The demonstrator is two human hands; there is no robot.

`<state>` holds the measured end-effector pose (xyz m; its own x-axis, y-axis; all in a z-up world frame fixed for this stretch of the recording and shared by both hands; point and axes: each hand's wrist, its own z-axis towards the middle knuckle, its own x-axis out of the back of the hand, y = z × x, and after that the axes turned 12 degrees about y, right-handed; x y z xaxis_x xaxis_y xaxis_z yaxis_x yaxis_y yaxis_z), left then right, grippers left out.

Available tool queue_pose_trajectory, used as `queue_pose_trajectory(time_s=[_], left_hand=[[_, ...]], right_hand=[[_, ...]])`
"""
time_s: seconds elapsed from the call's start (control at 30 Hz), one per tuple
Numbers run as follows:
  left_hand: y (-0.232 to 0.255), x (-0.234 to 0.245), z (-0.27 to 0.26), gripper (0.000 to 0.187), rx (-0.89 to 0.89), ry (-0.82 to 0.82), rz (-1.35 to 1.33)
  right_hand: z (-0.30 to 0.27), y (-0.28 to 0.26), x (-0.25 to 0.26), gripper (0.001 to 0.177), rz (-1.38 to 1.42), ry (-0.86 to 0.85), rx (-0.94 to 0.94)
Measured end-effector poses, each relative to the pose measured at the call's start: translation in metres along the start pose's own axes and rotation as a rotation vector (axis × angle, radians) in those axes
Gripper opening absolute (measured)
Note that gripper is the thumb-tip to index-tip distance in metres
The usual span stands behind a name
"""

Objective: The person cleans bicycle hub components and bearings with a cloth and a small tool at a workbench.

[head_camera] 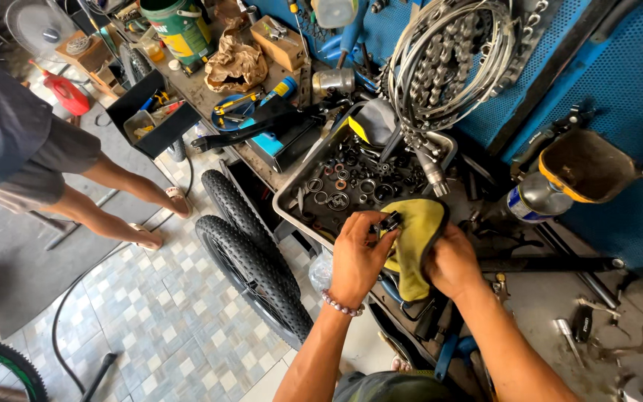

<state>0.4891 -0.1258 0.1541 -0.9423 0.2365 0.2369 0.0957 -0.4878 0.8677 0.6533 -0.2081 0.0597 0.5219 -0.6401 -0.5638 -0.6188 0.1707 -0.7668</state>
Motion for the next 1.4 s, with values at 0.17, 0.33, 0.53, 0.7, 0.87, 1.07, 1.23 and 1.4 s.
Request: queue_pose_trajectory(time_s=[0.17,0.33,0.53,0.7,0.87,1.07,1.23,1.4], left_hand=[[0.004,-0.006,-0.002,0.033,-0.067,0.019,0.087],[0.012,-0.014,-0.011,0.031,-0.130,0.059,0.092],[0.025,-0.004,-0.011,0.031,-0.235,0.071,0.049],[0.025,0.003,-0.015,0.029,-0.216,0.075,-0.005],[0.016,0.003,-0.017,0.029,-0.133,0.061,-0.107],[-0.015,-0.013,-0.021,0.023,0.248,-0.043,-0.720],[-0.028,-0.019,-0.012,0.023,0.552,0.072,-0.935],[-0.031,-0.019,-0.004,0.019,0.725,0.054,-0.995]], right_hand=[[-0.029,-0.024,-0.038,0.039,-0.640,-0.092,0.438],[-0.033,-0.034,-0.042,0.027,-0.599,-0.115,0.446],[-0.034,-0.026,-0.046,0.029,0.020,-0.246,0.179],[-0.034,-0.023,-0.038,0.029,0.062,-0.201,0.093],[-0.026,-0.025,-0.034,0.026,0.083,-0.146,0.019],[-0.027,-0.022,-0.033,0.030,0.028,-0.127,0.032],[-0.027,-0.022,-0.025,0.044,-0.017,-0.206,0.072],[-0.029,-0.044,-0.029,0.048,-0.181,-0.118,0.351]])
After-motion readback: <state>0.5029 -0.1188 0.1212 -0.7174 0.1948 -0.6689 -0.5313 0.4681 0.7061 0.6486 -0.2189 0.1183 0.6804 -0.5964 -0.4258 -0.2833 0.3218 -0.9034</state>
